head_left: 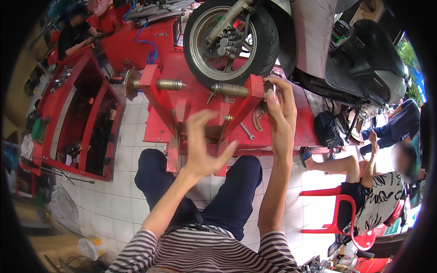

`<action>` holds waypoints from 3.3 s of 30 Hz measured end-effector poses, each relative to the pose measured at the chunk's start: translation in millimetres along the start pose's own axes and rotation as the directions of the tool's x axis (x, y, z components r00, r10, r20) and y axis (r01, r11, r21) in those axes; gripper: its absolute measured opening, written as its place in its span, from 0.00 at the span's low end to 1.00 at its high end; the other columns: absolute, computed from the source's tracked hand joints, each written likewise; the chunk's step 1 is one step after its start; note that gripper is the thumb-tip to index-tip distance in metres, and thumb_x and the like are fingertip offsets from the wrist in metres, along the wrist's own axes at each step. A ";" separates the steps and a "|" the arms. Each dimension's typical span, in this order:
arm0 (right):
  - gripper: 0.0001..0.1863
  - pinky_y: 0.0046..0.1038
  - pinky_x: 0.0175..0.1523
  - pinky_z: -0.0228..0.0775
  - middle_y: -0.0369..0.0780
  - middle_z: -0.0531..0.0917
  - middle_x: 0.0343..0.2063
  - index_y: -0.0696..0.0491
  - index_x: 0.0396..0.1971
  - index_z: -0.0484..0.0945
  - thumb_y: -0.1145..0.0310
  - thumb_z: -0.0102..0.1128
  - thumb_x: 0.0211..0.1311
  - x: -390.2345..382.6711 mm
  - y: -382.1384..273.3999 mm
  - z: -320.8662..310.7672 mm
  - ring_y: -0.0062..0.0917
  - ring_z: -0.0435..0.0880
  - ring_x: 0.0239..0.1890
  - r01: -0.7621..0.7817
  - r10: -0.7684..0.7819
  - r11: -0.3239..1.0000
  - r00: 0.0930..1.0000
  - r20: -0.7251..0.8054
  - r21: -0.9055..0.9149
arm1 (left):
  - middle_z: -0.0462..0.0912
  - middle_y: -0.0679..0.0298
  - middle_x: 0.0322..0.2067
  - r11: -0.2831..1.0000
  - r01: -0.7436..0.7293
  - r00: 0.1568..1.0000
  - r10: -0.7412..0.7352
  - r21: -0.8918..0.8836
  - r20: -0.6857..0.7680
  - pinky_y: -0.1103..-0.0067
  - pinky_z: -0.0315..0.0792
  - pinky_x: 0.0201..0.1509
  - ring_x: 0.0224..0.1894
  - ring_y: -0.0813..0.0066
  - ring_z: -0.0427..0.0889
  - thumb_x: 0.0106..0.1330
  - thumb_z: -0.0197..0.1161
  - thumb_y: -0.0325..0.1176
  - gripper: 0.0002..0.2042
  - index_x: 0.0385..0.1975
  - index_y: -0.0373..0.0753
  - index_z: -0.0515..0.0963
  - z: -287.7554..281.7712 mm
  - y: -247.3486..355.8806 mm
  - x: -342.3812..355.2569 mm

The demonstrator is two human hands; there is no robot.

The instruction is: The person unscrews a large threaded rod from a red motorcycle lift by hand, removes a metal plate, and then uses a wrench to adjust a bolt on the frame.

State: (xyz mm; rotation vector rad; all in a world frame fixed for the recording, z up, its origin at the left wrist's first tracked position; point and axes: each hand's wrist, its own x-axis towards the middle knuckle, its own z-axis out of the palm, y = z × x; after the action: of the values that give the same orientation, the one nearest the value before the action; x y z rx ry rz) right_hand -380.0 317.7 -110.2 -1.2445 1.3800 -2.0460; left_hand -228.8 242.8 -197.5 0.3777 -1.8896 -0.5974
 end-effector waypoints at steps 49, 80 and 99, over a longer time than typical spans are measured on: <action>0.09 0.25 0.52 0.66 0.52 0.72 0.49 0.58 0.39 0.66 0.67 0.43 0.72 27.5 58.7 -11.6 0.24 0.74 0.45 0.647 -0.667 0.699 0.744 0.048 -0.305 | 0.80 0.46 0.33 0.908 0.120 0.988 -0.070 -0.402 0.136 0.66 0.75 0.32 0.31 0.47 0.82 0.53 0.68 0.31 0.23 0.47 0.31 0.68 78.9 -43.4 53.4; 0.23 0.38 0.60 0.63 0.57 0.70 0.56 0.59 0.55 0.62 0.54 0.34 0.75 26.6 56.5 0.9 0.41 0.71 0.58 0.596 -0.573 0.700 0.798 0.189 -0.394 | 0.82 0.52 0.30 0.931 0.080 0.993 -0.105 -0.356 -0.050 0.68 0.74 0.34 0.31 0.54 0.83 0.50 0.71 0.30 0.19 0.40 0.34 0.74 86.5 -43.2 54.7; 0.18 0.20 0.35 0.68 0.52 0.75 0.51 0.62 0.55 0.64 0.77 0.46 0.65 -9.3 23.6 -10.5 0.18 0.74 0.20 0.467 -0.489 0.813 0.872 0.028 -0.348 | 0.76 0.49 0.44 0.850 0.329 0.931 -0.219 -0.412 0.291 0.62 0.65 0.54 0.49 0.51 0.73 0.47 0.76 0.41 0.30 0.49 0.34 0.73 78.7 -63.0 43.8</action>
State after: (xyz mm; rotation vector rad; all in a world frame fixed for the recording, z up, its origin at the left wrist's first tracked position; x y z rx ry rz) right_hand -387.5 319.3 -136.5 -1.8559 1.6374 -2.2362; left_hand -319.3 186.1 -223.8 0.2795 -1.8523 -1.3032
